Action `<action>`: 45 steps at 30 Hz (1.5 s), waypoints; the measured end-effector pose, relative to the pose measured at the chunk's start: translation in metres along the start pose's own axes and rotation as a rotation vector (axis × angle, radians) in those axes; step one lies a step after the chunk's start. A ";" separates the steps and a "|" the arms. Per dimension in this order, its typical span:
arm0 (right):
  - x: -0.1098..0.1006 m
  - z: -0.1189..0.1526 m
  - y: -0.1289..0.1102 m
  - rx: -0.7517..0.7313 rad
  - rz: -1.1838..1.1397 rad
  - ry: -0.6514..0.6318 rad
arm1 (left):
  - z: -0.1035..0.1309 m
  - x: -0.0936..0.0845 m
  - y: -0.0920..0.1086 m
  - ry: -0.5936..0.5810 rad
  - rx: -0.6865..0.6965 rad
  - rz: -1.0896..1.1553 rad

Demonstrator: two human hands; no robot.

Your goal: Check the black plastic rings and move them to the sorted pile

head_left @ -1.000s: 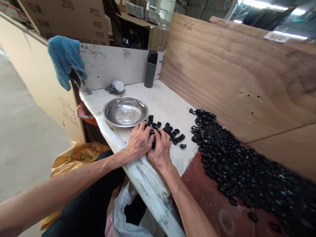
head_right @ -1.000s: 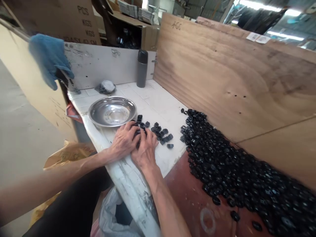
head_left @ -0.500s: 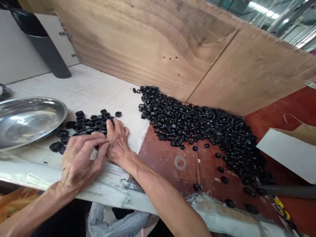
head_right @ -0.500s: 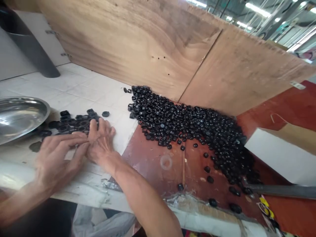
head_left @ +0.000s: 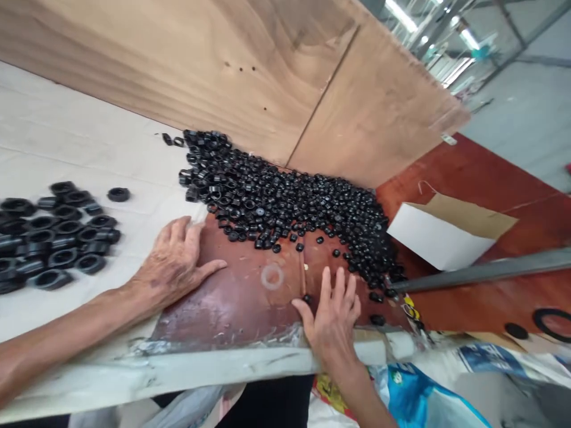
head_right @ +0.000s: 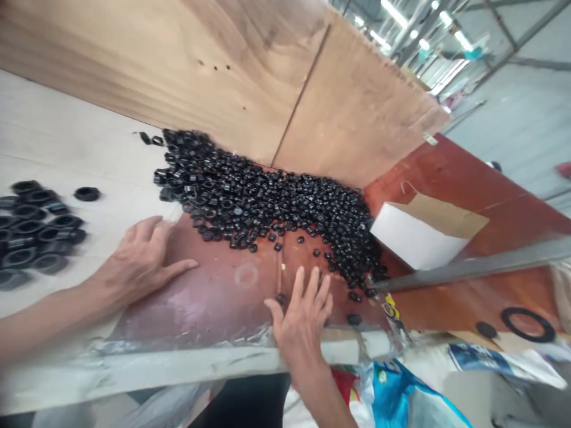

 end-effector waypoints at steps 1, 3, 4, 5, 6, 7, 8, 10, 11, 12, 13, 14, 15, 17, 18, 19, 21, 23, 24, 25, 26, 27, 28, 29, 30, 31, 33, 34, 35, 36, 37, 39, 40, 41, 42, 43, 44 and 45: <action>-0.003 -0.004 0.012 0.063 0.040 0.033 | -0.002 0.006 0.000 0.005 -0.012 -0.001; -0.008 -0.006 0.037 0.215 0.093 0.102 | -0.004 0.016 -0.001 0.028 -0.033 0.033; -0.008 -0.004 0.049 0.274 0.102 0.099 | -0.005 0.020 -0.003 0.042 -0.046 0.055; -0.006 -0.001 0.060 0.321 0.091 0.064 | -0.006 0.023 -0.004 0.054 -0.059 0.073; -0.001 0.002 0.068 0.348 0.072 0.018 | -0.007 0.025 -0.006 0.059 -0.073 0.085; 0.004 0.003 0.072 0.353 0.047 -0.010 | -0.009 0.027 -0.007 0.055 -0.087 0.089; 0.009 0.001 0.074 0.343 0.014 -0.029 | -0.012 0.028 -0.007 0.042 -0.099 0.090; 0.022 -0.012 0.066 0.281 -0.072 -0.032 | -0.020 0.027 -0.007 0.010 -0.114 0.096; 0.028 -0.024 0.057 0.235 -0.124 -0.023 | -0.025 0.025 -0.006 0.002 -0.113 0.112; 0.034 -0.037 0.047 0.186 -0.181 -0.018 | -0.031 0.024 -0.006 0.014 -0.123 0.128; 0.041 -0.052 0.035 0.138 -0.236 -0.014 | -0.037 0.023 -0.007 0.021 -0.125 0.138; 0.046 -0.068 0.022 0.097 -0.284 -0.017 | -0.043 0.024 -0.007 0.018 -0.119 0.145; 0.051 -0.082 0.010 0.070 -0.317 -0.022 | -0.049 0.025 -0.008 0.008 -0.117 0.149; 0.056 -0.108 -0.008 0.058 -0.332 -0.010 | -0.057 0.030 -0.011 -0.011 -0.119 0.148; 0.056 -0.120 -0.014 0.065 -0.325 0.025 | -0.059 0.032 -0.012 -0.009 -0.118 0.146; 0.053 -0.131 -0.017 0.071 -0.317 0.080 | -0.061 0.034 -0.012 0.003 -0.114 0.144; 0.044 -0.153 -0.016 0.067 -0.292 0.179 | -0.060 0.038 -0.012 0.054 -0.096 0.139; 0.034 -0.179 -0.006 0.066 -0.256 0.223 | -0.058 0.040 -0.011 0.110 -0.081 0.137; 0.029 -0.193 0.001 0.068 -0.239 0.223 | -0.057 0.041 -0.011 0.134 -0.078 0.135; 0.025 -0.209 0.010 0.070 -0.223 0.215 | -0.056 0.041 -0.011 0.153 -0.074 0.131; 0.022 -0.226 0.019 0.076 -0.214 0.194 | -0.055 0.041 -0.010 0.170 -0.068 0.124; 0.019 -0.242 0.028 0.089 -0.207 0.173 | -0.055 0.041 -0.010 0.183 -0.060 0.114; 0.018 -0.259 0.037 0.104 -0.205 0.144 | -0.054 0.040 -0.009 0.194 -0.048 0.103; 0.018 -0.274 0.045 0.123 -0.205 0.113 | -0.054 0.039 -0.009 0.204 -0.037 0.094; 0.020 -0.287 0.052 0.143 -0.208 0.079 | -0.054 0.038 -0.008 0.210 -0.027 0.086; 0.022 -0.298 0.058 0.163 -0.213 0.042 | -0.054 0.038 -0.008 0.212 -0.019 0.081; 0.027 -0.313 0.064 0.190 -0.223 -0.018 | -0.054 0.038 -0.008 0.211 -0.011 0.074; 0.029 -0.317 0.066 0.196 -0.226 -0.042 | -0.054 0.039 -0.008 0.207 -0.011 0.071; 0.031 -0.319 0.066 0.200 -0.228 -0.061 | -0.054 0.040 -0.008 0.201 -0.013 0.070; 0.033 -0.319 0.066 0.203 -0.229 -0.077 | -0.054 0.041 -0.009 0.196 -0.018 0.072; 0.034 -0.317 0.065 0.205 -0.231 -0.092 | -0.054 0.042 -0.009 0.191 -0.025 0.077; 0.035 -0.312 0.064 0.208 -0.239 -0.117 | -0.054 0.043 -0.009 0.181 -0.036 0.092; 0.035 -0.308 0.063 0.208 -0.244 -0.126 | -0.054 0.042 -0.009 0.178 -0.039 0.099; 0.035 -0.305 0.062 0.207 -0.250 -0.132 | -0.054 0.041 -0.009 0.175 -0.038 0.104; 0.034 -0.301 0.061 0.204 -0.255 -0.136 | -0.054 0.040 -0.008 0.173 -0.035 0.106; 0.034 -0.297 0.059 0.202 -0.259 -0.138 | -0.054 0.038 -0.007 0.171 -0.030 0.107; 0.034 -0.292 0.058 0.198 -0.262 -0.137 | -0.054 0.036 -0.006 0.167 -0.019 0.107; 0.033 -0.288 0.057 0.192 -0.264 -0.135 | -0.054 0.035 -0.005 0.162 -0.007 0.109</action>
Point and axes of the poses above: each hand's wrist, its own z-axis away from the middle knuckle, its own x-axis out of the palm, y = z × x, the point moved 4 cm from there along -z, towards the middle knuckle, and after that the axes turned 15 degrees about -z, right-handed, at the moved point
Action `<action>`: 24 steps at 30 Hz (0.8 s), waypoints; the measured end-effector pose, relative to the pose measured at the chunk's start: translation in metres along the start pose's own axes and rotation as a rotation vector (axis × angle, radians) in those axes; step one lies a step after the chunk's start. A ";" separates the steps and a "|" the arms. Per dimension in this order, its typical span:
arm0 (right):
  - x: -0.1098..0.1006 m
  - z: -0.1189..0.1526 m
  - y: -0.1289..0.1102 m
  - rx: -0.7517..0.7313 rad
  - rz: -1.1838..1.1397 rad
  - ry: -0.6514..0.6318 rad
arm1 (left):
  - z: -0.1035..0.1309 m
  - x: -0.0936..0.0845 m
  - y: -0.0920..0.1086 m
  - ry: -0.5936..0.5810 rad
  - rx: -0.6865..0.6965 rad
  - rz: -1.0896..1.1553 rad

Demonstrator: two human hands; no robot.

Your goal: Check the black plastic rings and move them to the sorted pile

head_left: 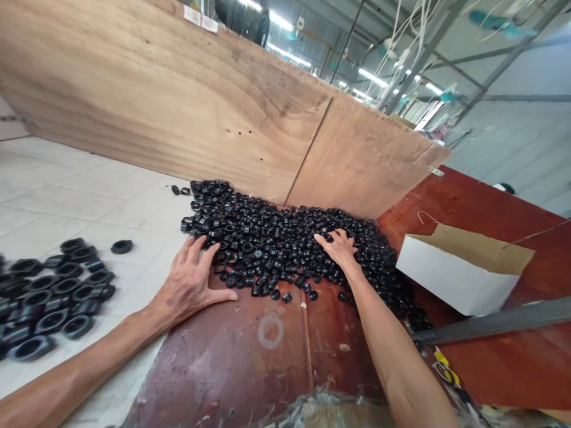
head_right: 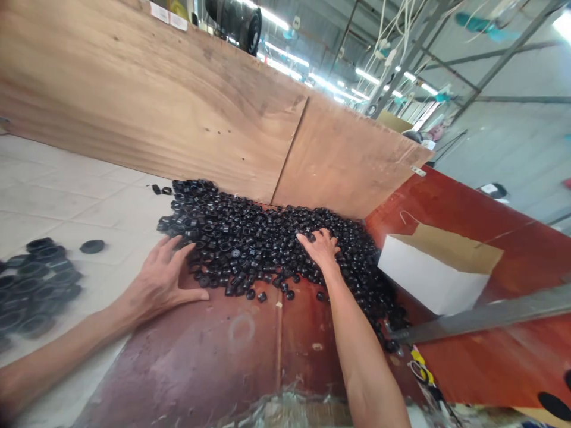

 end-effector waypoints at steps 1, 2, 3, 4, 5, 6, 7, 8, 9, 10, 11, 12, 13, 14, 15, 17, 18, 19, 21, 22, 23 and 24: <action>0.001 0.004 -0.001 -0.008 0.000 0.002 | 0.000 -0.001 0.001 -0.008 0.009 0.003; 0.003 0.009 -0.001 -0.019 0.000 0.003 | 0.000 -0.002 0.002 -0.018 0.015 0.005; 0.004 0.013 -0.002 -0.031 0.001 0.004 | 0.000 -0.002 0.002 -0.030 0.015 0.007; 0.006 0.016 -0.004 -0.045 0.001 0.005 | 0.000 -0.003 0.002 -0.042 0.011 0.009; 0.009 0.020 -0.005 -0.060 0.000 0.005 | 0.000 -0.003 0.002 -0.053 0.005 0.012; 0.011 0.023 -0.007 -0.073 -0.001 0.004 | 0.000 -0.003 0.002 -0.062 -0.003 0.017; 0.013 0.025 -0.009 -0.085 -0.004 0.001 | 0.000 -0.004 0.002 -0.069 -0.007 0.025; 0.016 0.027 -0.011 -0.096 -0.009 -0.002 | 0.000 -0.004 0.003 -0.073 -0.011 0.034; 0.018 0.029 -0.013 -0.106 -0.015 -0.007 | 0.000 -0.005 0.003 -0.075 -0.015 0.043; 0.020 0.030 -0.016 -0.115 -0.023 -0.013 | 0.001 -0.005 0.003 -0.076 -0.018 0.050; 0.022 0.031 -0.018 -0.126 -0.033 -0.019 | 0.001 -0.006 0.004 -0.074 -0.018 0.055; 0.024 0.032 -0.021 -0.137 -0.043 -0.025 | 0.002 -0.007 0.004 -0.067 -0.017 0.060; 0.026 0.033 -0.023 -0.150 -0.054 -0.031 | 0.003 -0.009 0.004 -0.054 -0.018 0.063; 0.028 0.033 -0.025 -0.163 -0.064 -0.036 | 0.003 -0.010 0.004 -0.035 -0.029 0.064; 0.030 0.034 -0.027 -0.176 -0.073 -0.042 | 0.003 -0.011 0.002 -0.008 -0.060 0.061; 0.033 0.035 -0.028 -0.200 -0.085 -0.048 | -0.001 -0.014 -0.007 0.058 -0.174 0.044; 0.035 0.035 -0.029 -0.212 -0.088 -0.051 | -0.005 -0.015 -0.014 0.085 -0.245 0.034; 0.036 0.036 -0.029 -0.224 -0.090 -0.052 | -0.012 -0.015 -0.022 0.097 -0.319 0.030; 0.039 0.037 -0.028 -0.245 -0.081 -0.051 | -0.030 -0.012 -0.041 0.082 -0.443 0.042; 0.040 0.038 -0.027 -0.252 -0.070 -0.048 | -0.041 -0.008 -0.052 0.057 -0.508 0.063; 0.041 0.040 -0.027 -0.258 -0.057 -0.041 | -0.053 -0.004 -0.063 0.048 -0.546 0.066; 0.043 0.041 -0.026 -0.263 -0.047 -0.031 | -0.067 -0.001 -0.074 0.043 -0.570 0.065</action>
Point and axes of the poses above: each hand's wrist, its own z-axis away from the middle knuckle, its own x-axis out of the palm, y = z × x, the point moved 4 cm from there along -z, towards the middle knuckle, and after that the axes turned 15 degrees about -z, right-handed, at the moved point
